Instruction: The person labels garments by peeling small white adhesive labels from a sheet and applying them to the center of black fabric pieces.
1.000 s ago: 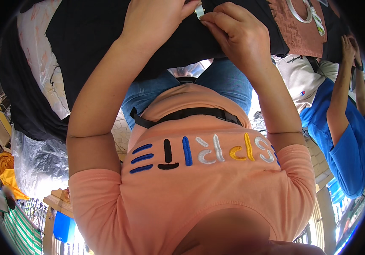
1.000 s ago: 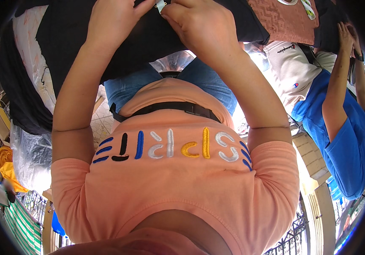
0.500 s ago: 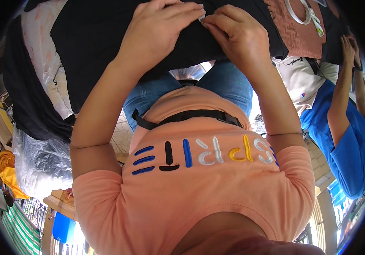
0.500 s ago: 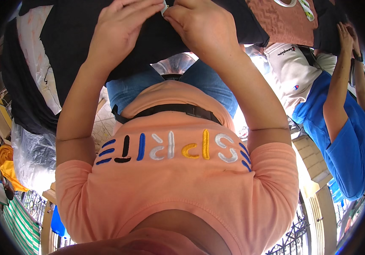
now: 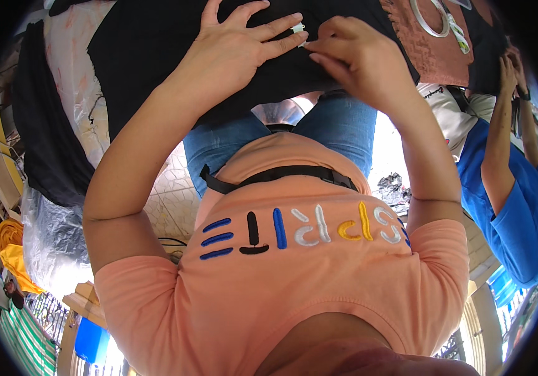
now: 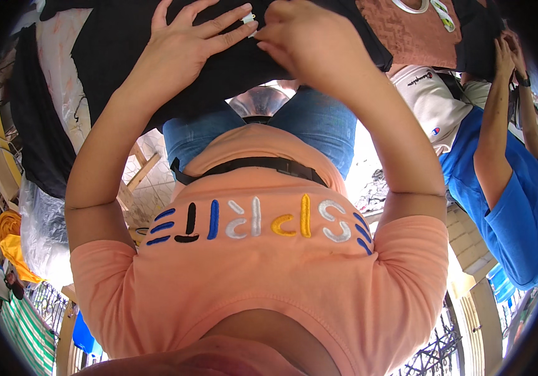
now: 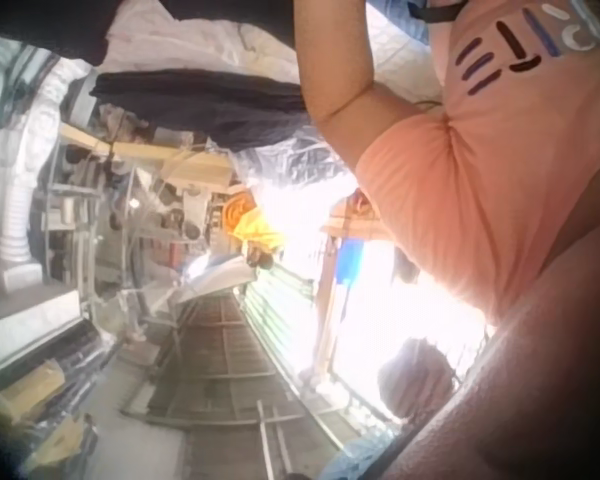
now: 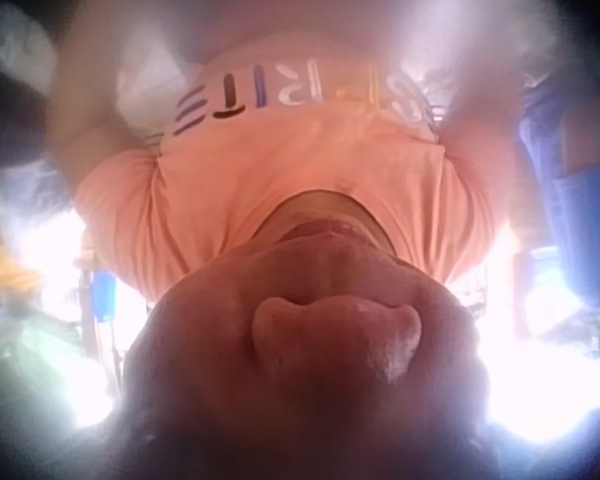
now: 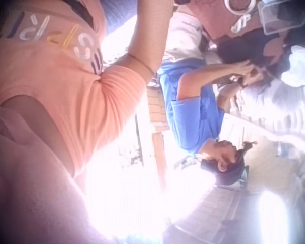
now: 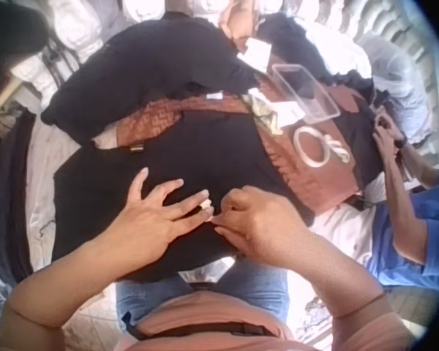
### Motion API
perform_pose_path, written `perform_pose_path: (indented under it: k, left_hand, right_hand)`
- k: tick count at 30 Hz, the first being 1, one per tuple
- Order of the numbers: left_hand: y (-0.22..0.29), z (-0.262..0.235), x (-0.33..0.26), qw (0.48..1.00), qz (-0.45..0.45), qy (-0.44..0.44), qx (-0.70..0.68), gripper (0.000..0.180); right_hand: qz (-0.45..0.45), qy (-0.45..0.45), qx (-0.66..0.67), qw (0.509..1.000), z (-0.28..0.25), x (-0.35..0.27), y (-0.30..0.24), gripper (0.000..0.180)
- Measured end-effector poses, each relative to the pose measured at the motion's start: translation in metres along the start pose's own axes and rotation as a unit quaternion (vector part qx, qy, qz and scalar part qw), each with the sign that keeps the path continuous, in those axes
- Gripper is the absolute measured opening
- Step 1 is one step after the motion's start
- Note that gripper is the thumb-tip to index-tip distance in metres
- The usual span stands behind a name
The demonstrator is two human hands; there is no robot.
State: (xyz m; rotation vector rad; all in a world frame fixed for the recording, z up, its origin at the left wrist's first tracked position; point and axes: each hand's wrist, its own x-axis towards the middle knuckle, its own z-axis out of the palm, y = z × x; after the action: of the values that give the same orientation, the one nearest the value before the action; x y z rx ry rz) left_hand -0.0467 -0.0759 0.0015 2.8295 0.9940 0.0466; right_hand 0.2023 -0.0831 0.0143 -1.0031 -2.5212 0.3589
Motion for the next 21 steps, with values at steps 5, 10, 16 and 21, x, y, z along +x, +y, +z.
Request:
perform_pose_path:
  k: [5, 10, 16, 21]
  left_hand:
    - [0.002, -0.004, 0.001, 1.0, -0.003, -0.011, -0.012, 0.059]
    - [0.0, 0.003, -0.002, 1.0, -0.003, -0.005, -0.007, 0.06]
    - [0.004, -0.005, 0.002, 0.998, -0.021, -0.046, -0.036, 0.061]
    - [0.008, -0.001, 0.002, 0.999, -0.009, 0.026, -0.02, 0.049]
  right_hand:
    - [0.14, 0.051, 0.131, 0.98, 0.005, 0.009, 0.014, 0.01]
    - [0.142, 0.041, 0.124, 0.981, 0.004, 0.019, 0.009, 0.008]
    - [0.139, 0.036, 0.114, 0.983, 0.008, 0.021, 0.013, 0.007]
    - [0.102, 0.032, 0.093, 0.99, 0.023, 0.01, 0.033, 0.014]
